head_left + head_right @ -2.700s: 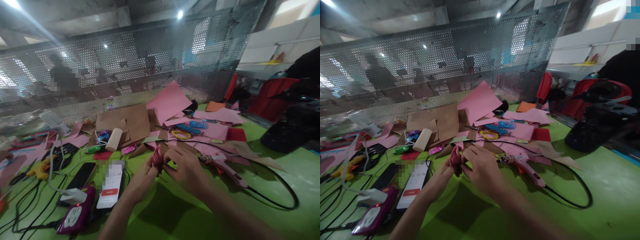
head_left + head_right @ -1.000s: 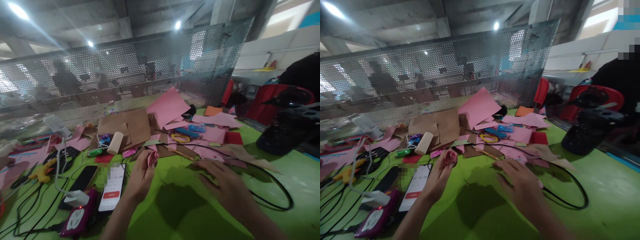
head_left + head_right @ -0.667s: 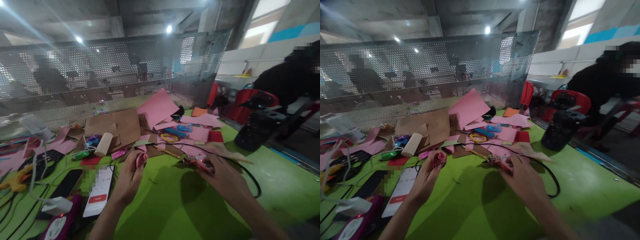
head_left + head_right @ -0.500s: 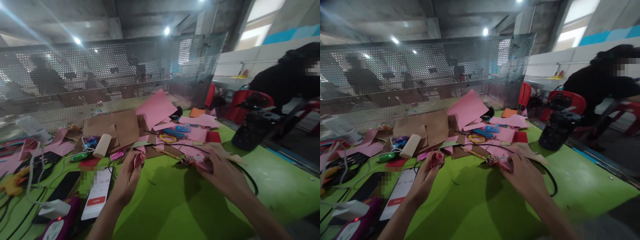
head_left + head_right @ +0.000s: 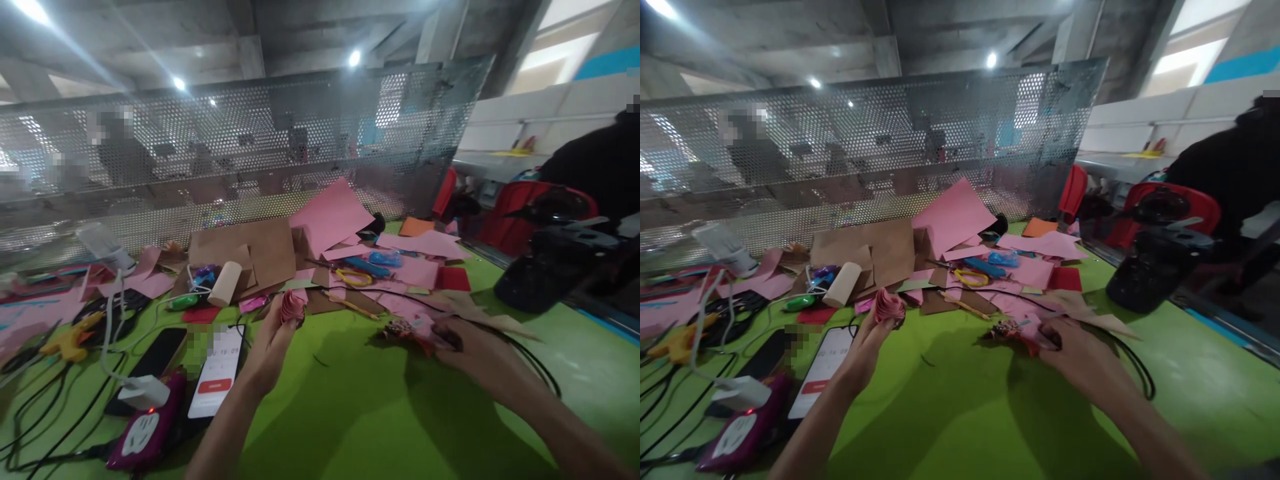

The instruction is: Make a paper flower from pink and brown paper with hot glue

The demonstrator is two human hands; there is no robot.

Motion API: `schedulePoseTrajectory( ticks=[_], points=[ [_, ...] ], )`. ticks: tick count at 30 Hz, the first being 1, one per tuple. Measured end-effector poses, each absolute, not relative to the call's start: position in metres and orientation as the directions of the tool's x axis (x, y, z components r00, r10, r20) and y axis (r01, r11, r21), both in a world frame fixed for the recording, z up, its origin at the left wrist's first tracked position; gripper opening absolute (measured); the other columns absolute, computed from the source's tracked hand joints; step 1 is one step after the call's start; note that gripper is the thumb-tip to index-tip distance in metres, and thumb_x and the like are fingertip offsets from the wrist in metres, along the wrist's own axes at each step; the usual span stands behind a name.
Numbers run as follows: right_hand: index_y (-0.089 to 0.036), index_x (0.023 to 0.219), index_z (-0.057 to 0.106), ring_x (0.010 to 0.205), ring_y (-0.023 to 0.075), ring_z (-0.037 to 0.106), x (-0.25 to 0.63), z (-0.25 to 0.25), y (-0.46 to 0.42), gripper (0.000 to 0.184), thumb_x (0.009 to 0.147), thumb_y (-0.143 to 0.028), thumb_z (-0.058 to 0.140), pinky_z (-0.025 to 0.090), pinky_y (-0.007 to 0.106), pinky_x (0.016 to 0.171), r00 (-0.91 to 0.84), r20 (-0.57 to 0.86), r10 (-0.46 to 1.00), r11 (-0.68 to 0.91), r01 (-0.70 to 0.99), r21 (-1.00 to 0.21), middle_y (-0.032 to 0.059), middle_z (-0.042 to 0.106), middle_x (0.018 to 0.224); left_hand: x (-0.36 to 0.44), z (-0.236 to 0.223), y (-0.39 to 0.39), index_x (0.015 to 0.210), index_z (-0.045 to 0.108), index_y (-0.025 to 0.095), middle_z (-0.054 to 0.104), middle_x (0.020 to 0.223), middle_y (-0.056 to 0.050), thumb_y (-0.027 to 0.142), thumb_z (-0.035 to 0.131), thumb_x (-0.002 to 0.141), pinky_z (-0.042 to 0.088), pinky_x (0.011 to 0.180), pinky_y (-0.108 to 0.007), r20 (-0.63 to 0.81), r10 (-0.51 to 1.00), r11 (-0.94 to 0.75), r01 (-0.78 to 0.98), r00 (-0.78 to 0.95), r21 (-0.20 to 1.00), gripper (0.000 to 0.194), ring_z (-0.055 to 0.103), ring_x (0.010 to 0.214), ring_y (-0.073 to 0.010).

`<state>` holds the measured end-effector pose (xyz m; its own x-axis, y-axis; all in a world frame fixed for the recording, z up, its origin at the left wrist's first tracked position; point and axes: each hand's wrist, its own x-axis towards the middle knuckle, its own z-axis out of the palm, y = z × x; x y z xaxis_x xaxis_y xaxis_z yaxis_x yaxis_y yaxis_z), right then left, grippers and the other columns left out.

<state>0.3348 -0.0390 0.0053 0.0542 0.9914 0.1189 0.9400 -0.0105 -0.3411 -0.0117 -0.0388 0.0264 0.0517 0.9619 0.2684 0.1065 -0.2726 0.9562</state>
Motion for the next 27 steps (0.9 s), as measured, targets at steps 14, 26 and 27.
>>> schedulePoseTrajectory(
  ticks=[14, 26, 27],
  points=[
    [-0.023, 0.079, 0.058, 0.065, 0.0221, 0.056, 0.292, 0.033, -0.062, 0.017, 0.083, -0.039, 0.058, 0.041, 0.033, 0.055, 0.062, -0.104, 0.993, -0.115, 0.213, -0.970, 0.0073, 0.061, 0.071, -0.015, 0.025, -0.038, 0.131, 0.052, 0.023, 0.056, 0.133, -0.009, 0.032, 0.046, 0.091, 0.036, 0.106, -0.040, 0.181, 0.980, -0.190, 0.130, 0.082, 0.973, 0.041, 0.049, 0.124, -0.0254],
    [-0.019, 0.093, 0.071, 0.076, 0.0195, 0.056, 0.241, 0.054, -0.056, 0.041, 0.082, -0.057, 0.062, 0.043, 0.029, 0.062, -0.272, -0.112, 0.956, -0.049, 0.227, -0.973, 0.0086, 0.067, 0.091, -0.013, 0.015, -0.030, 0.110, 0.056, 0.022, 0.061, 0.108, -0.006, 0.033, 0.044, 0.089, 0.043, 0.090, -0.035, 0.322, 0.941, -0.336, 0.191, 0.101, 0.922, 0.026, 0.055, 0.102, -0.0228],
    [-0.019, 0.091, 0.072, 0.073, 0.0183, 0.055, 0.238, 0.056, -0.056, 0.042, 0.082, -0.059, 0.062, 0.043, 0.028, 0.061, -0.275, -0.106, 0.956, -0.034, 0.255, -0.966, 0.0067, 0.065, 0.086, -0.013, 0.016, -0.030, 0.111, 0.055, 0.022, 0.061, 0.108, -0.005, 0.032, 0.044, 0.089, 0.043, 0.090, -0.035, 0.331, 0.937, -0.347, 0.198, 0.109, 0.917, 0.027, 0.054, 0.102, -0.0223]
  ],
)
